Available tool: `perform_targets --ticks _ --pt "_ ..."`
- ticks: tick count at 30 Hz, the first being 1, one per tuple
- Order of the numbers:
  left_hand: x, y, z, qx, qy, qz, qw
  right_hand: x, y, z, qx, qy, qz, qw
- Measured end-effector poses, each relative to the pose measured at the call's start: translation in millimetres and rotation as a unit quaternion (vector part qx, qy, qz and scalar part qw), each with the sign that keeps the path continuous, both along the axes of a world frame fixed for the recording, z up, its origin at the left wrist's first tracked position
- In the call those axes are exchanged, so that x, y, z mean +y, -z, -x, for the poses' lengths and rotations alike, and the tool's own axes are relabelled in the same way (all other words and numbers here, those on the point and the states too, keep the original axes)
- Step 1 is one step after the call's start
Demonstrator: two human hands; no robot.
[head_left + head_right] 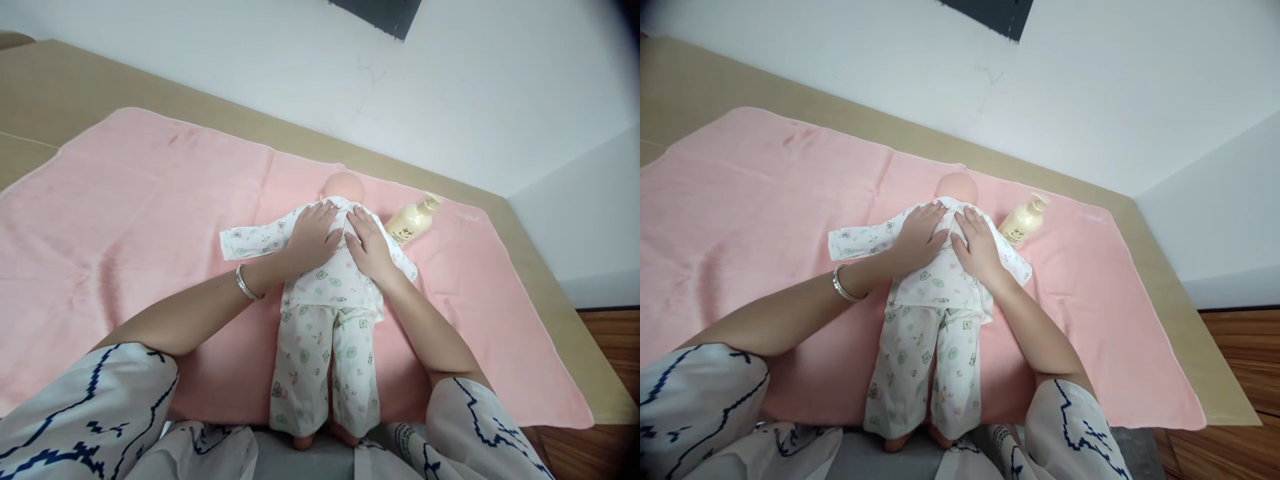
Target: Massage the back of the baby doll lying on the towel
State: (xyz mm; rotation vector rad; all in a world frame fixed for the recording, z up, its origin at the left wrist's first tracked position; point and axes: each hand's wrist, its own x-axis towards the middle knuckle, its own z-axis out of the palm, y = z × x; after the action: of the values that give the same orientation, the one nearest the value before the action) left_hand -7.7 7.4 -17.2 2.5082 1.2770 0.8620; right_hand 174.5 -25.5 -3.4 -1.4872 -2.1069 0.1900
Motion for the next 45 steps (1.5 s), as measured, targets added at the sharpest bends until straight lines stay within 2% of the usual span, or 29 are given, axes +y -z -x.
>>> perform_targets --ticks 9,23,33,40,45 --pt "1 2.3 0 -0.012 -0.007 0.003 1.000 -2 0.1 0 -0.021 -0.014 0.002 1.000" --pt "0 -9.0 0 -0.037 0.005 -0.002 0.999 -2 -6.1 1 -0.022 -0.017 -0.012 1.000" --pt "-4 -25.1 0 -0.039 0.010 0.053 0.998 1 -7.7 -3 -0.037 -0.033 -0.022 0.999" --pt "-1 -28.8 1 -0.018 0.010 0.090 0.996 3 -12.7 -6 -0.028 -0.053 -0.006 0.998" --pt "-18 -22.1 0 0.020 0.006 0.041 0.999 1 -13.5 -5 -0.039 -0.055 0.004 0.998"
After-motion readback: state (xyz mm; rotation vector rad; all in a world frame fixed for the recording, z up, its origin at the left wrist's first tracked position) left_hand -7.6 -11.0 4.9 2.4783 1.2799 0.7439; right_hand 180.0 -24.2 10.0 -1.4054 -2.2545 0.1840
